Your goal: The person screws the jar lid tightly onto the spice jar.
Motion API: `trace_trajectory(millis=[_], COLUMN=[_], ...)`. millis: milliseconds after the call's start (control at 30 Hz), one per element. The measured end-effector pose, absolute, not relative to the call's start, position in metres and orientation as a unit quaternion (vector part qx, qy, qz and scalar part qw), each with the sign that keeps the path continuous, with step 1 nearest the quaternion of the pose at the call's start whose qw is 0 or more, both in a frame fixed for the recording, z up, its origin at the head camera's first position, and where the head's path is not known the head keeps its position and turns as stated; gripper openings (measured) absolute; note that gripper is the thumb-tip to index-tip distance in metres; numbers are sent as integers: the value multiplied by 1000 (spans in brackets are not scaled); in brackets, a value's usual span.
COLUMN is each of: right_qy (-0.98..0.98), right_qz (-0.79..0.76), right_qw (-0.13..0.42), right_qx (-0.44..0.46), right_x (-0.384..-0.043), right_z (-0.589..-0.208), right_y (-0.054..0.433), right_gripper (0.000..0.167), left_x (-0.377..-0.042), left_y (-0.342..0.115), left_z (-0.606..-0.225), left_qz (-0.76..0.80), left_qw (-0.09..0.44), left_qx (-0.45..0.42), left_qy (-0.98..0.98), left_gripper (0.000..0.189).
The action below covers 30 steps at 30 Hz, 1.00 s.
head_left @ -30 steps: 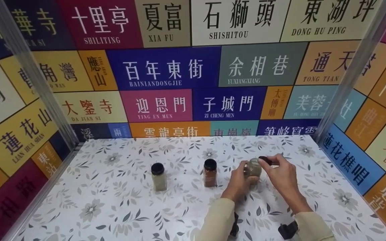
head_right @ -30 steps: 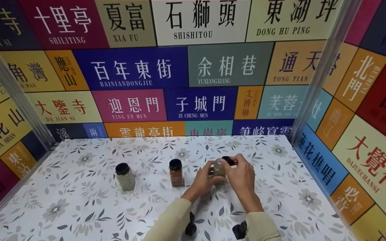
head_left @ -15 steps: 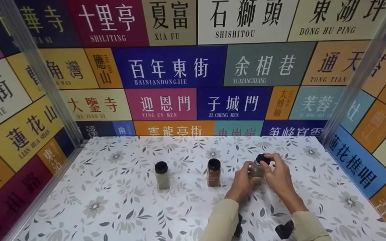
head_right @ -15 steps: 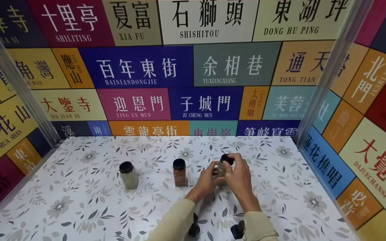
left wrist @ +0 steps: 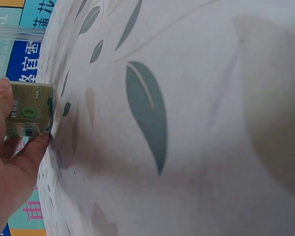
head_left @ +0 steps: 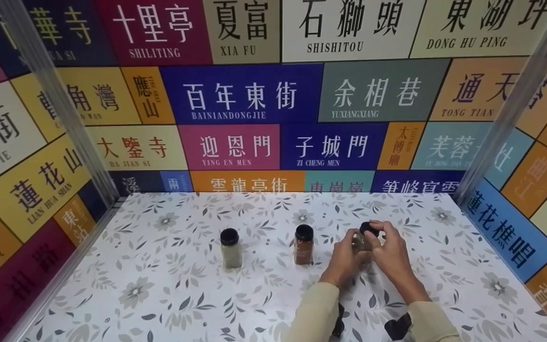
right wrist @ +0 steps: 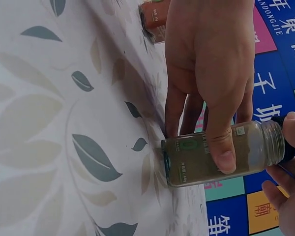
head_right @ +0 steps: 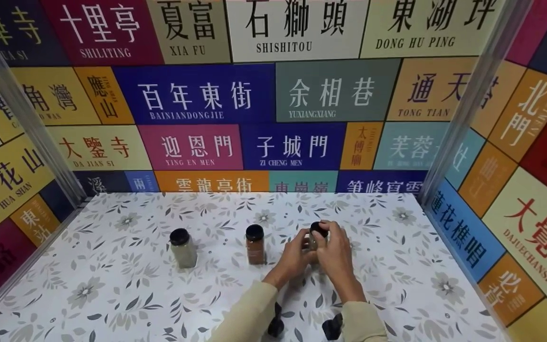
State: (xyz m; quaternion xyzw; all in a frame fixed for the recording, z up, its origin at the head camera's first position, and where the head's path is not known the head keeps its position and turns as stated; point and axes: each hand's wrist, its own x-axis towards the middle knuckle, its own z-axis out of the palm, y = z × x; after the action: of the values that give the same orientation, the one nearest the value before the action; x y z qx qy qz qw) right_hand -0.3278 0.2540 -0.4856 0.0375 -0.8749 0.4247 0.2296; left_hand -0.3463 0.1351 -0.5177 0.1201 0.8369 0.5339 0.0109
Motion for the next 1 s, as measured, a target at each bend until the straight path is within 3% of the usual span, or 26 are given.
trace_trajectory(millis=[467,767,1000], right_qy=[-872,-868,-870], right_qz=[426,422,430], right_qw=[238,261,242], right_qx=[28,24,14], right_x=[-328,-329,-327], right_z=[-488,-487,-488], right_y=[258,258,259], right_gripper=[25,25,29], left_x=[-347,-349,-346], left_y=[133,132,132], left_z=[-520,-520,-519], left_qz=[509,512,519], left_qw=[-34,-21,-14], left_qx=[152,145,141], left_qy=[846,846,843], left_gripper=[46,44,41])
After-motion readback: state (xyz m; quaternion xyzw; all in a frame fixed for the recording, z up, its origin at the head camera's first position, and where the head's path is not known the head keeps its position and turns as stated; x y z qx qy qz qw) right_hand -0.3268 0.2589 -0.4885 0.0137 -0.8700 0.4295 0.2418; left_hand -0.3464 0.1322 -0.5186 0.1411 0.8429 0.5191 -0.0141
